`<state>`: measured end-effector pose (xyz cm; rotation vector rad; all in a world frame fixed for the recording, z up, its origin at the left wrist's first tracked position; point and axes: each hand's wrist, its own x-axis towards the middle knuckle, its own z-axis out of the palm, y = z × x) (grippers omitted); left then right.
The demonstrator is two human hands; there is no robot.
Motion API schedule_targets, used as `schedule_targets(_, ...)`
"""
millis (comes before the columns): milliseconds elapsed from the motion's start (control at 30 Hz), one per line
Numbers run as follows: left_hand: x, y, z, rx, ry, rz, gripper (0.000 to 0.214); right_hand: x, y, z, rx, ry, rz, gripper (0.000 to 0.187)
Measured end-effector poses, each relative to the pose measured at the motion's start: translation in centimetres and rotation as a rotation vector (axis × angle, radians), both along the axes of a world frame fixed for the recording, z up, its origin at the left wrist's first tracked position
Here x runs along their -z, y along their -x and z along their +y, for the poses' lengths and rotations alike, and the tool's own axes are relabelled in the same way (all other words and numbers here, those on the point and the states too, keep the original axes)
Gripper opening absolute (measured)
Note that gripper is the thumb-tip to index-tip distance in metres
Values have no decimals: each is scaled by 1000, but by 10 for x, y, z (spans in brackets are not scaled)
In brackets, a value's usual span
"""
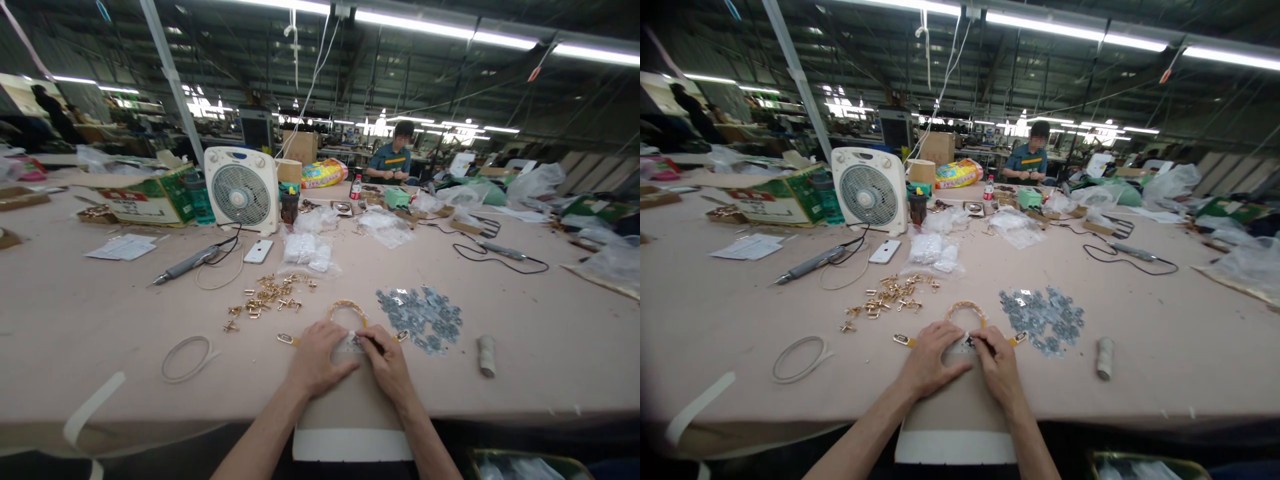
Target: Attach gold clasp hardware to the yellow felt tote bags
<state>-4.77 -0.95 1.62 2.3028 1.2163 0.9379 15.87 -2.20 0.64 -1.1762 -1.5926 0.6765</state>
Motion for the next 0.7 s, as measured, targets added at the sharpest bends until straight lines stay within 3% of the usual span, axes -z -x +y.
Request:
schedule_targets(167, -1, -1, -1, -10, -9, -4, 53, -18, 1, 2, -134, 79, -130, 17)
schedule_targets(300, -2, 1, -2, -13, -13, -18, 51, -26, 3, 6, -149, 82, -233, 17)
schedule_targets(700, -3, 2, -4, -8, -17, -40, 45, -18, 10, 9, -110, 43, -292, 16)
